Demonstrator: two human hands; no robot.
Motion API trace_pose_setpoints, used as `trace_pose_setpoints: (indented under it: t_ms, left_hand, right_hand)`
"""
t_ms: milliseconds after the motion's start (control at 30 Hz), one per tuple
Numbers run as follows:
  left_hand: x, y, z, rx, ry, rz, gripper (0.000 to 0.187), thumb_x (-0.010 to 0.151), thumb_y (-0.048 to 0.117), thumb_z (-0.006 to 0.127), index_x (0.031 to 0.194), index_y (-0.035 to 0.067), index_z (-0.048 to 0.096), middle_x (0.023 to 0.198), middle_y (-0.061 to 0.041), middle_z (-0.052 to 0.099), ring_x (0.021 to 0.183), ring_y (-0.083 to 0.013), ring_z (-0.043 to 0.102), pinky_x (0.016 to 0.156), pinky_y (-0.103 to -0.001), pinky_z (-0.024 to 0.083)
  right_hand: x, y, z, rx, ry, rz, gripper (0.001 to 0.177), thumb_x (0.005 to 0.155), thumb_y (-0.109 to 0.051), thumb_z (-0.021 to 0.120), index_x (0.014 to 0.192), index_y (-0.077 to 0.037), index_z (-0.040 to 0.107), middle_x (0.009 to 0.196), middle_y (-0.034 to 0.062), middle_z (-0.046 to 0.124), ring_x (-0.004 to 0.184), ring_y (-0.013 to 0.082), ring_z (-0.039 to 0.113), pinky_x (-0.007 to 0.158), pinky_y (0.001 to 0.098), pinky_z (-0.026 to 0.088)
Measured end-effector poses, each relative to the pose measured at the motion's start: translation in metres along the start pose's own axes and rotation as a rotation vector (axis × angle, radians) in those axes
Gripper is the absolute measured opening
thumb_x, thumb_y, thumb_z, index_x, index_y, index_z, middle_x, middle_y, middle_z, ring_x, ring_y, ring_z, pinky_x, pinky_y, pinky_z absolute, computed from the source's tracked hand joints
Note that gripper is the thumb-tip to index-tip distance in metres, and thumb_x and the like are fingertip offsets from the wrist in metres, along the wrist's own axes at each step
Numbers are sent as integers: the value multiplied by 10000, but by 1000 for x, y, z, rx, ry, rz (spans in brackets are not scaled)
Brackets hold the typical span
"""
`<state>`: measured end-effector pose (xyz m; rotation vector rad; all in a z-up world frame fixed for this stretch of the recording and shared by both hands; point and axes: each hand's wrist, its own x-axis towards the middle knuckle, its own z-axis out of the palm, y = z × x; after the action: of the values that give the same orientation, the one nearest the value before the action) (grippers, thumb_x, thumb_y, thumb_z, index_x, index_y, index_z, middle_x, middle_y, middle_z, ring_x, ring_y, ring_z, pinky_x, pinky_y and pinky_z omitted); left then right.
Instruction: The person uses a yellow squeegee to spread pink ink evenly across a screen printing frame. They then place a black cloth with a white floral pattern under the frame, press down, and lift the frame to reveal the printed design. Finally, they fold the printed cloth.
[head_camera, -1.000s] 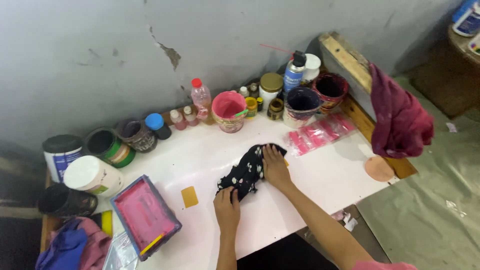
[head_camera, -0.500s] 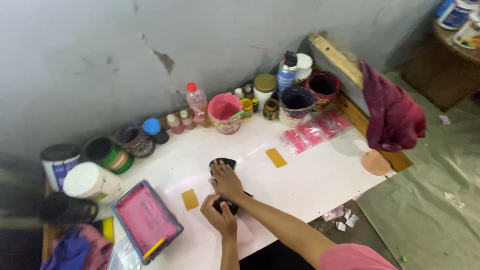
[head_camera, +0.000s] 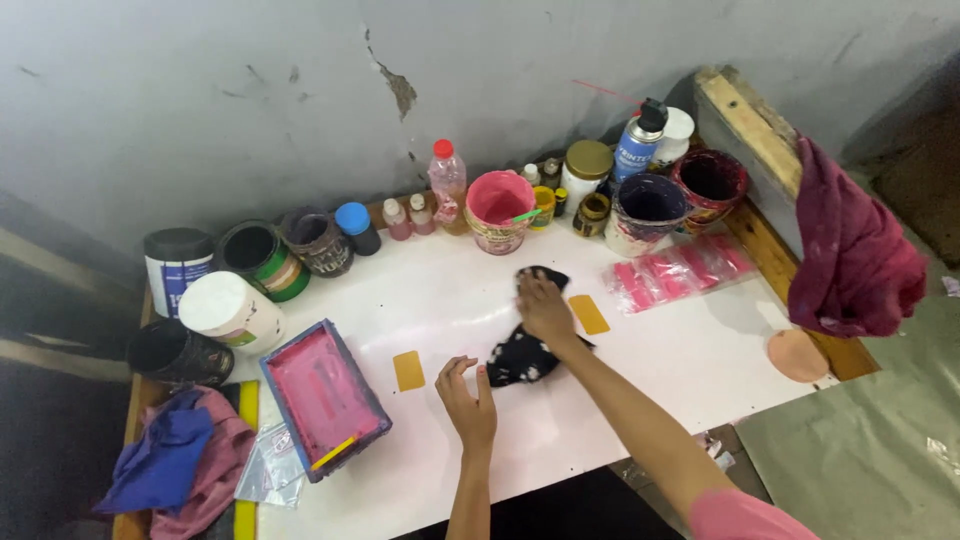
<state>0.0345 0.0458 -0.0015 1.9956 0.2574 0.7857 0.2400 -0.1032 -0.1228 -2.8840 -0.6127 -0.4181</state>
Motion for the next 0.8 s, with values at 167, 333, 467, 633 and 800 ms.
trace_pose_setpoints:
  t_ms: [167,333,467,633,800]
  left_hand:
    - [3,-9,-2,-63,84,-342,348,969,417,536,1141,140,658,1280,-63,587,1241,-249,498,683,-329,566]
    - [7,-8,1,29,175,-238,269,971,316,567,1114,115,673,1281,-66,588,1276,-279,445,1119,-452,327]
    - [1,-9,-1,-12,105,-258,262,963,303,579,1117,111,669,1314,-73,551,1303,-273,414,1121,-462,335]
    - [2,-8,3,6,111,-222,271,994,349,556,1095,125,670,1303,-71,557,1282,-275,439,1107,-466,319]
    - [1,-10,0,25,79,-182,260,1004,344,545,1093,132,666,1299,-74,561,1269,-281,453,1094,-468,321]
  right_hand:
    - [39,-133,-51,585,-352,-45,790,1019,-510,410,1576,25,245,1618,275,272,1510,452,196,1219,526,166]
    - [59,-160,-37,535,-312,-362,645,1000,-490,431,1499,-81,407,1577,101,376,1478,325,296,1169,487,243]
    - [66,-99,-50,433,-401,-142,786,1010,-603,289,1596,-80,260,1676,133,216,1548,329,182,1229,512,161]
    - [32,6,-75,284,-283,46,817,991,-623,331,1547,-25,329,1638,171,288,1524,349,230,1212,503,215]
    - [-28,12,-58,112,-98,415,907,977,-711,276,1582,-36,305,1648,164,298,1536,316,230,1241,442,180]
